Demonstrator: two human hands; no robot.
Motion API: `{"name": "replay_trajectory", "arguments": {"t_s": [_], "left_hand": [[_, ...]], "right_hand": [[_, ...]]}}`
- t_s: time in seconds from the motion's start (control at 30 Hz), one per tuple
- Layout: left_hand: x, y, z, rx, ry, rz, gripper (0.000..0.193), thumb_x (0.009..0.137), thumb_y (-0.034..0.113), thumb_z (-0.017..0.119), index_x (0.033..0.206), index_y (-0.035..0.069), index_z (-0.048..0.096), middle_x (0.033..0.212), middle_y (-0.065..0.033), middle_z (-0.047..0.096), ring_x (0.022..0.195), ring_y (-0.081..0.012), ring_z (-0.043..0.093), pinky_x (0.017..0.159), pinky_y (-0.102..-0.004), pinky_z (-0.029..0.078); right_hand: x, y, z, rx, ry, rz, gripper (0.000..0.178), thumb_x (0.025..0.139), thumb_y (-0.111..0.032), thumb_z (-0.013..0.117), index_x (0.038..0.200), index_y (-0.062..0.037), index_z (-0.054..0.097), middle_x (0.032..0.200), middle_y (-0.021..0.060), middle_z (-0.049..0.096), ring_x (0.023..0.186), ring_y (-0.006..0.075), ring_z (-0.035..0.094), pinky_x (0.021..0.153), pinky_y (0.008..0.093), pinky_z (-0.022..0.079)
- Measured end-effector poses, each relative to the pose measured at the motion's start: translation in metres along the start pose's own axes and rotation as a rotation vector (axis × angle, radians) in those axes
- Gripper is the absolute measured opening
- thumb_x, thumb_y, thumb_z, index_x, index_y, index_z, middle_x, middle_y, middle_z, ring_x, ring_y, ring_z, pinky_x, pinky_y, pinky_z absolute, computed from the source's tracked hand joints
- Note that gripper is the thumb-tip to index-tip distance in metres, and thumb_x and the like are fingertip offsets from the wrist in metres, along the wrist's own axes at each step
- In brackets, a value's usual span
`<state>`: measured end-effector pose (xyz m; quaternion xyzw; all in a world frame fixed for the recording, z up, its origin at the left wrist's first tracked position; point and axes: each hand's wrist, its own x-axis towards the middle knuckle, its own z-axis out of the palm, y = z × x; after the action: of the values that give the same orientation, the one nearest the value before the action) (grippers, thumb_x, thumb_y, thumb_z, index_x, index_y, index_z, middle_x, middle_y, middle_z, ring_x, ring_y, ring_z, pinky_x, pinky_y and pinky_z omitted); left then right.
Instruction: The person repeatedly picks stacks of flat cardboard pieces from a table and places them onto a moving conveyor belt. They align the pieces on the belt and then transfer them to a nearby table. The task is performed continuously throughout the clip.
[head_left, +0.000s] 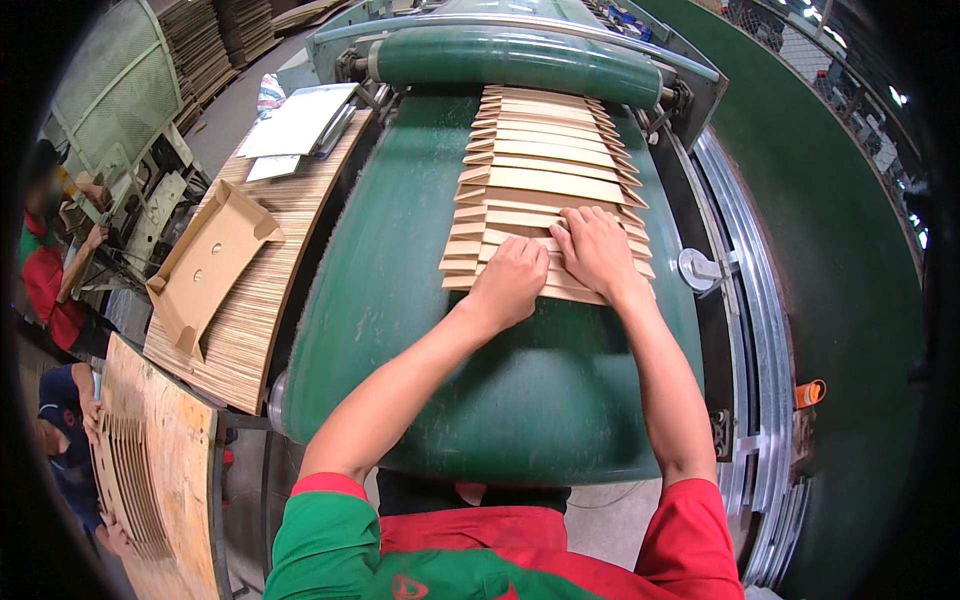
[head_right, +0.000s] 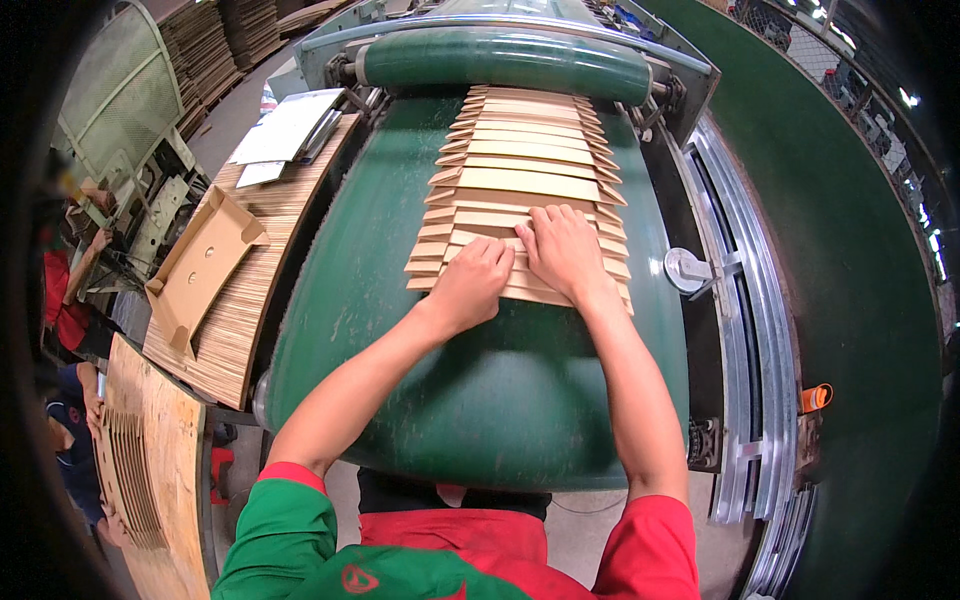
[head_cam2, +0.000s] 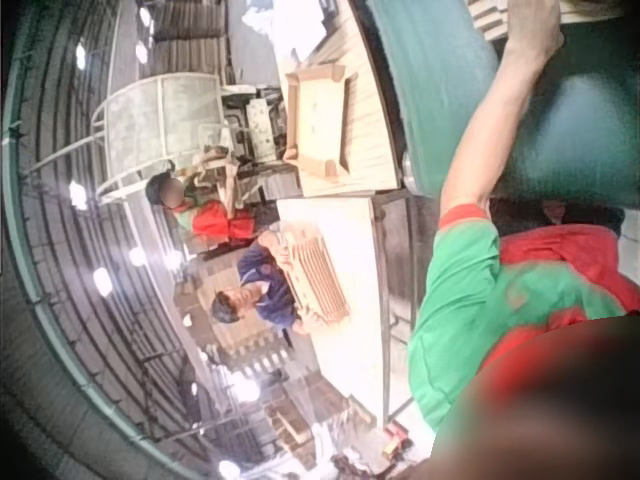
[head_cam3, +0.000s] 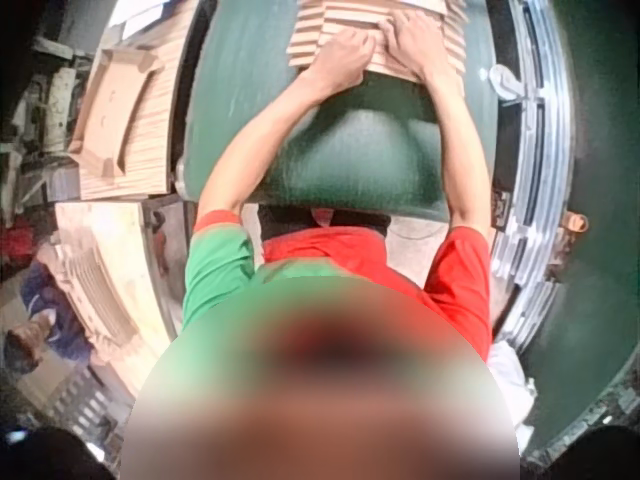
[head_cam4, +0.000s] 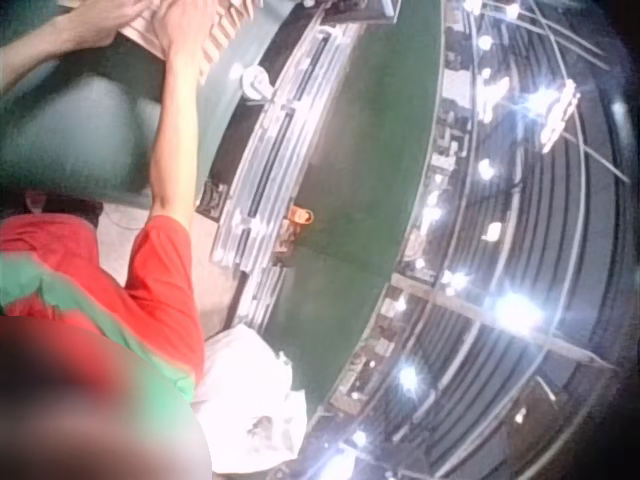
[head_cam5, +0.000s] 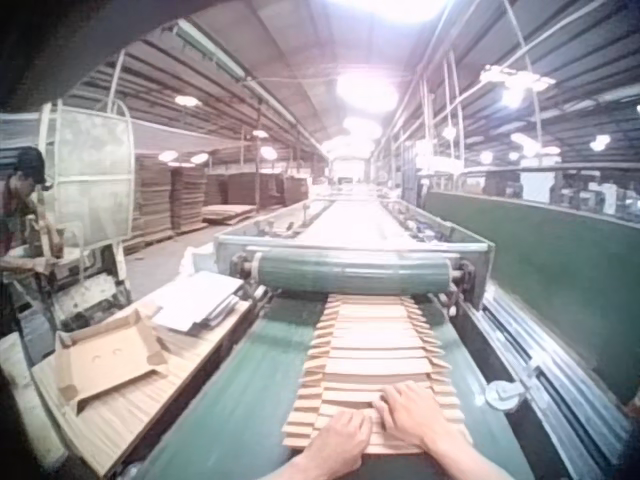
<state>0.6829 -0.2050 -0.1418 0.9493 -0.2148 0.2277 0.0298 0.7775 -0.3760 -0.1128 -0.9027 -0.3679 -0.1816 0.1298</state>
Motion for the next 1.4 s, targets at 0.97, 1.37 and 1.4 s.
{"name": "replay_trajectory", "arguments": {"t_s": [0.97,1.37,1.4], "left_hand": [[-0.030,0.030,-0.008,0.054,0.025,-0.052,0.066,0.074,0.004,0.073,0.135,-0.014,0.059,0.134,-0.0296,0.063,0.128,-0.0405,0.061,0.118,-0.0487,0.043],[-0.060,0.067,-0.009,0.062,0.069,-0.164,0.055,0.097,0.015,0.056,0.147,-0.007,0.054,0.147,-0.0259,0.058,0.139,-0.0410,0.054,0.121,-0.0570,0.038],[-0.063,0.069,-0.005,0.083,0.053,-0.164,0.055,0.097,0.015,0.057,0.147,-0.007,0.054,0.148,-0.0261,0.058,0.140,-0.0412,0.054,0.121,-0.0572,0.037]], "right_hand": [[0.112,0.028,0.012,-0.026,-0.340,-0.006,0.089,0.062,-0.083,0.082,0.086,0.0021,0.074,0.152,0.0389,0.046,0.156,0.0501,0.028,0.125,0.0581,0.030],[0.105,0.021,0.047,0.097,-0.219,0.094,0.102,0.085,-0.084,0.062,0.130,0.0081,0.064,0.132,0.0351,0.063,0.128,0.0460,0.060,0.107,0.0520,0.049],[0.098,0.019,0.053,0.077,-0.277,0.114,0.101,0.089,-0.083,0.055,0.141,0.0032,0.060,0.153,0.0332,0.050,0.145,0.0459,0.045,0.118,0.0542,0.038]]}}
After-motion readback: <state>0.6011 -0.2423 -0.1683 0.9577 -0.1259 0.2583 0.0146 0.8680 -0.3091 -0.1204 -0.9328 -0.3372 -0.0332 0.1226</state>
